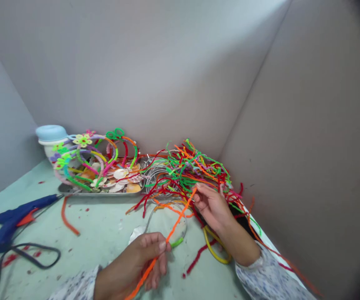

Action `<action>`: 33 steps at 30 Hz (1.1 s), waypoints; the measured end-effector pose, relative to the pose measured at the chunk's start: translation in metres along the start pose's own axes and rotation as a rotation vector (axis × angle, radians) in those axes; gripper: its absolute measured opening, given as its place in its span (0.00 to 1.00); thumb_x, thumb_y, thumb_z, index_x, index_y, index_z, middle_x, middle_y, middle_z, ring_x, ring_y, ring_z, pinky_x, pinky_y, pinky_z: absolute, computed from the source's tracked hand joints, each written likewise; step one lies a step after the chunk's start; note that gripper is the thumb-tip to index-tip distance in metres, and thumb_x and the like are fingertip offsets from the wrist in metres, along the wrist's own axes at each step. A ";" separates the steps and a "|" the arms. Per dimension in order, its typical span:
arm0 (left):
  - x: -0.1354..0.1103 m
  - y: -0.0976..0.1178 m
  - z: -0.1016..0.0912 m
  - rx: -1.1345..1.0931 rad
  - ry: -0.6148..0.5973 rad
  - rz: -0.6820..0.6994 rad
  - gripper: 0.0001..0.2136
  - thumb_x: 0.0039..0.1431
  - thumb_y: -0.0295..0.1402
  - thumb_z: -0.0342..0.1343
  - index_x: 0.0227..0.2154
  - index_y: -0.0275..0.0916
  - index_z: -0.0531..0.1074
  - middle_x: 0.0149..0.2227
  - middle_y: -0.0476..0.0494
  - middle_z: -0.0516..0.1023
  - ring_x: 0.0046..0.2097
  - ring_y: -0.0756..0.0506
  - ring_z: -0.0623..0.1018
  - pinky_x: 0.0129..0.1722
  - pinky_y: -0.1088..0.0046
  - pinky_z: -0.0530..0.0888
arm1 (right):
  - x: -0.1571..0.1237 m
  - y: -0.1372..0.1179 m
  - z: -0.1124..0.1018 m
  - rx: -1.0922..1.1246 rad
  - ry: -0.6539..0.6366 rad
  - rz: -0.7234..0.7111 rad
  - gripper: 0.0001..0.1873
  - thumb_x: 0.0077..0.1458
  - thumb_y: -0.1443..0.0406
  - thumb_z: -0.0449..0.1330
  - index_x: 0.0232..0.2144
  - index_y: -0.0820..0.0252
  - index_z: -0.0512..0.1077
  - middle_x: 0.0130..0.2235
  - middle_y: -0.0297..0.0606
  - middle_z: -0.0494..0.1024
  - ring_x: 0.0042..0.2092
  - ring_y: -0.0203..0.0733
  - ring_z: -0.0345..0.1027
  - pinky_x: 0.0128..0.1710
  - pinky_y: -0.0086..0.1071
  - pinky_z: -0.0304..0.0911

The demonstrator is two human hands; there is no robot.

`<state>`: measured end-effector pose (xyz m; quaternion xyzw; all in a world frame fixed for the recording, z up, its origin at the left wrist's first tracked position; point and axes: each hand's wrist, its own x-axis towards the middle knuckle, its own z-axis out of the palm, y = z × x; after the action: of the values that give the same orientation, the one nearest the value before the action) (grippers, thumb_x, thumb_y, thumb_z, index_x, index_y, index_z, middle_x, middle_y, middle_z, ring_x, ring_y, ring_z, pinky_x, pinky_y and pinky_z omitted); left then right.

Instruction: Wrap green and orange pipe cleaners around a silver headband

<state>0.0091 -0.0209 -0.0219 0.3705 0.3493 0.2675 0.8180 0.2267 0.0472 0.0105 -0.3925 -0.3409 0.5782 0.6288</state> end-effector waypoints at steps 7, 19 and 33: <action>0.000 0.000 0.005 -0.024 0.035 0.016 0.12 0.57 0.40 0.58 0.28 0.35 0.68 0.21 0.49 0.74 0.14 0.56 0.67 0.13 0.83 0.57 | -0.005 0.003 0.004 -0.174 -0.129 0.129 0.14 0.50 0.56 0.65 0.28 0.61 0.71 0.21 0.31 0.72 0.20 0.30 0.61 0.17 0.21 0.55; -0.001 0.003 0.010 -0.029 0.038 0.015 0.11 0.56 0.38 0.58 0.28 0.35 0.67 0.21 0.48 0.76 0.14 0.55 0.69 0.12 0.84 0.60 | -0.008 -0.005 0.005 -0.346 -0.189 0.205 0.15 0.45 0.57 0.67 0.24 0.63 0.71 0.22 0.34 0.75 0.22 0.32 0.68 0.18 0.22 0.59; 0.000 -0.001 0.005 0.015 0.005 0.043 0.11 0.58 0.38 0.57 0.28 0.35 0.66 0.21 0.48 0.76 0.15 0.56 0.69 0.13 0.85 0.61 | -0.008 -0.005 0.003 -0.373 -0.174 0.169 0.14 0.47 0.57 0.66 0.24 0.63 0.72 0.21 0.36 0.77 0.21 0.30 0.67 0.19 0.20 0.59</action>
<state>0.0131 -0.0234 -0.0198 0.3834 0.3456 0.2832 0.8083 0.2253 0.0396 0.0164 -0.4777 -0.4607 0.5877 0.4627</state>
